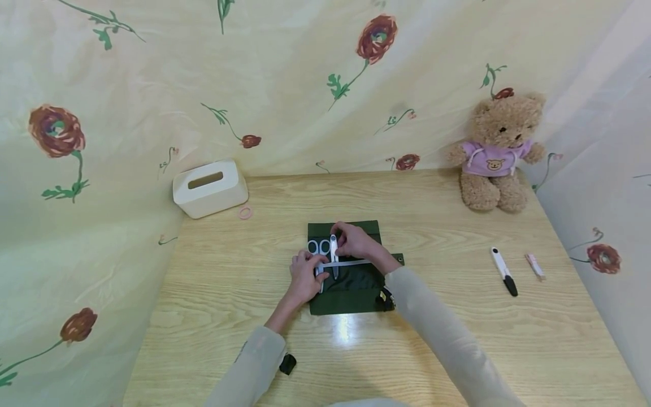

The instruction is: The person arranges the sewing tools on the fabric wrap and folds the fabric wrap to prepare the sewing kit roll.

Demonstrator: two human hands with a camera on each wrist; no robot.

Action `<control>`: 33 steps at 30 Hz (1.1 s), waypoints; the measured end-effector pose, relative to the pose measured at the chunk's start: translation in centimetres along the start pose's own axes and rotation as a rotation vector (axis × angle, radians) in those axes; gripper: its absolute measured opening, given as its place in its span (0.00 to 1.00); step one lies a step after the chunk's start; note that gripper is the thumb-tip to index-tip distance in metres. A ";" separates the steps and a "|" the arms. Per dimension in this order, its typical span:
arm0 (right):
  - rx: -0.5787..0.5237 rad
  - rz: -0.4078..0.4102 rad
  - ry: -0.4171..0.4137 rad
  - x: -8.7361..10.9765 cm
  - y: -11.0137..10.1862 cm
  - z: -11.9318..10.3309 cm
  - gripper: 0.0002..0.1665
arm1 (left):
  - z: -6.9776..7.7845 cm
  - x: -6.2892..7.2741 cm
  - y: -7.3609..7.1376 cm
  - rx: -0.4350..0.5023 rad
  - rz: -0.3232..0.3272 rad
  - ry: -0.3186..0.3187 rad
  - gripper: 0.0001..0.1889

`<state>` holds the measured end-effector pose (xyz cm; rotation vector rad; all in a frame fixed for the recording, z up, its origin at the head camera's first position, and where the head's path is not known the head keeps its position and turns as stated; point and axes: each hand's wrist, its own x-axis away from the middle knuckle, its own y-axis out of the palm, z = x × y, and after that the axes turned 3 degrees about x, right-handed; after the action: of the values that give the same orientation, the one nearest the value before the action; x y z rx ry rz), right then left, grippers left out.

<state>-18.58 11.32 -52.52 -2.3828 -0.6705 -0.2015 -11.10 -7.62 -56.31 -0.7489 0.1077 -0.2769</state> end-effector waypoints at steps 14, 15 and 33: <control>0.059 -0.051 0.001 0.1 0.0 -0.3 0.27 | 0.0 -0.1 0.1 -0.003 -0.007 -0.015 0.12; 0.061 -0.053 0.002 0.2 0.0 -0.3 0.27 | 0.0 -0.1 0.1 -0.003 -0.006 -0.012 0.12; 0.128 -0.077 -0.019 0.8 -0.2 -1.1 0.22 | 0.1 0.1 0.0 -0.005 -0.018 -0.012 0.12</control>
<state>-17.98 11.07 -51.37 -2.2419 -0.7622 -0.1637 -11.01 -7.55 -56.23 -0.7570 0.0907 -0.2897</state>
